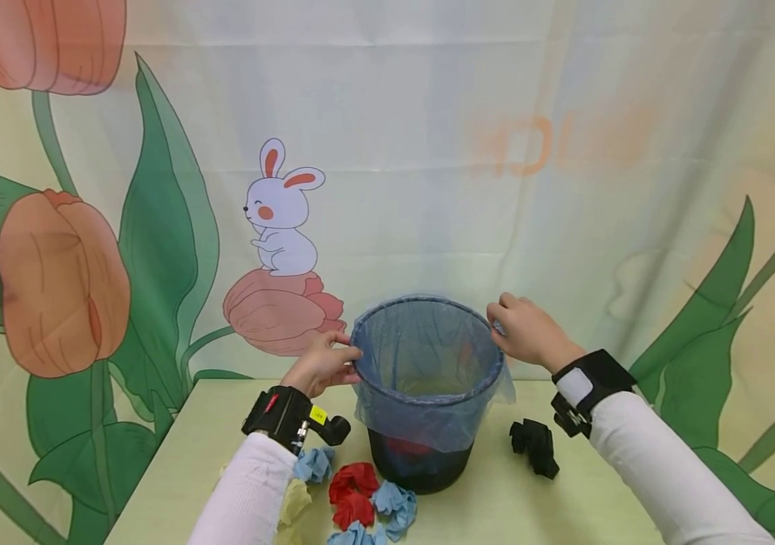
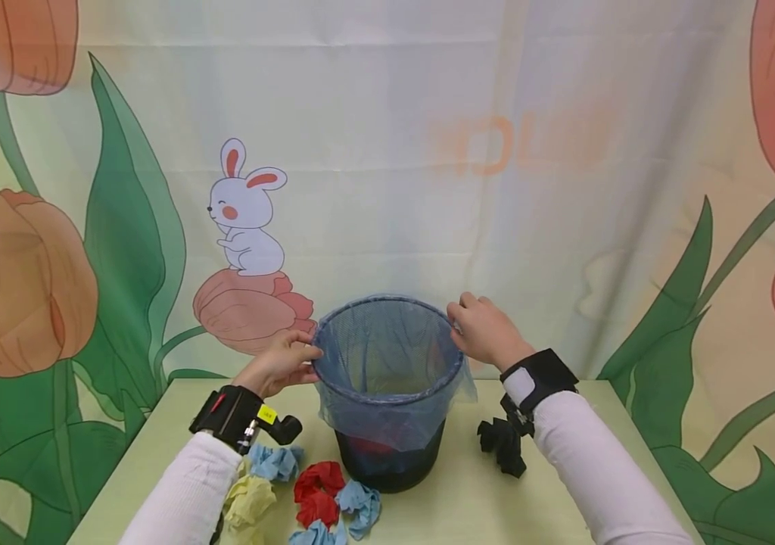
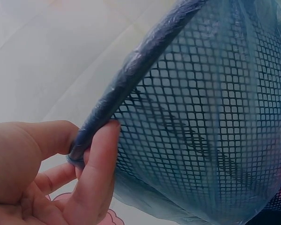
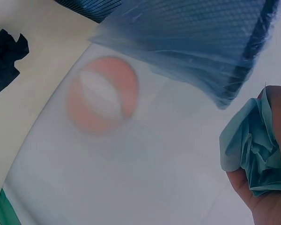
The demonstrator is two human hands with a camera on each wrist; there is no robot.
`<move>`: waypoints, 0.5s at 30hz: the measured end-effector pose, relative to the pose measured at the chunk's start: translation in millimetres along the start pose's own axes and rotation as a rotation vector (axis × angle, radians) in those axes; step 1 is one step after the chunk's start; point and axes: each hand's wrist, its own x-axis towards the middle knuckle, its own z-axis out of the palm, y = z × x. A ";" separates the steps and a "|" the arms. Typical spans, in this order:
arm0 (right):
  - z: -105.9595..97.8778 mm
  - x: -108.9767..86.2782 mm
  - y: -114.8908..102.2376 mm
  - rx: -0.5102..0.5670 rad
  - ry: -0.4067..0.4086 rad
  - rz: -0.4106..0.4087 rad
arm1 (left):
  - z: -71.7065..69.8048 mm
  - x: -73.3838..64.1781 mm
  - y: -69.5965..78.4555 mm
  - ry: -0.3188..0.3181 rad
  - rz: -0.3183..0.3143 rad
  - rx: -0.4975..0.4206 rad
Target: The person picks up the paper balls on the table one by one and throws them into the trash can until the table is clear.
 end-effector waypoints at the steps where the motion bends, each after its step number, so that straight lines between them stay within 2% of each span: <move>1: -0.5 1.1 -0.8 0.005 0.001 -0.004 | 0.2 -0.1 0.0 -0.001 0.000 0.000; 8: -5.7 10.5 -9.9 0.030 0.025 -0.054 | 0.0 -0.6 -0.3 -0.011 -0.003 -0.005; 15: -9.0 17.0 -25.2 0.051 0.008 -0.092 | 0.0 0.6 -0.7 -0.015 0.001 -0.014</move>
